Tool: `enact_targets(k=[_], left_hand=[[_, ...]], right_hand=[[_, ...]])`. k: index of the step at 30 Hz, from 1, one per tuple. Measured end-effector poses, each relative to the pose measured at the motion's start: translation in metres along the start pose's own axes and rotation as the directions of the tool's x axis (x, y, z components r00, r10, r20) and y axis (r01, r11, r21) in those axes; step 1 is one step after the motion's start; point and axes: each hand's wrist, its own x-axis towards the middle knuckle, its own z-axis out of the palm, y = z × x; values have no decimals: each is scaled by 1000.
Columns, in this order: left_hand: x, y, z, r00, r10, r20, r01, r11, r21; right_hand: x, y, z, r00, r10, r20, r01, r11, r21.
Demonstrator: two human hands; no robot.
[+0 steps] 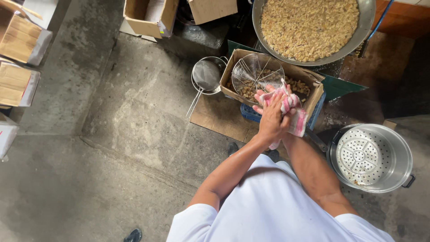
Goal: The person uses a large mesh strainer to transfer fried food items from a large wok of hot oil into cardboard boxes, then wipes their hands and the tool handle with a cloth, and subsequently stirs the items remaining in the wok.
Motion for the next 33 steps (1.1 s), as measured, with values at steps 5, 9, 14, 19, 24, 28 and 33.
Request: enact_targets(k=[5,9,14,19,24,28,33], left_hand=[[23,8,-1,992,-104,-74,88,978,-190],[45,-7,-14,976,-217,-22,210,963,-166],[51,-49,11,967,-130,-221,131,991,-14],[42,-50,12,992,40,-120,-48,997,-67],[54,-53,-3,741,-459,490,662,376,-648],[49,-84,10,495,-533,686,807,-11,-591],[20,-116,63,709,-362,605,485,-371,-792]], right_hand=[[-4,-16,13,990,-1,-142,-23,986,-167],[-25,14,36,952,-237,-192,157,921,-356],[-22,23,33,954,-257,-152,206,935,-288],[6,6,-6,937,-295,-189,207,901,-380],[28,-13,-37,913,-374,-161,229,799,-557],[14,1,-42,891,-454,14,397,763,-510],[-10,37,-109,930,-341,134,246,312,-918]])
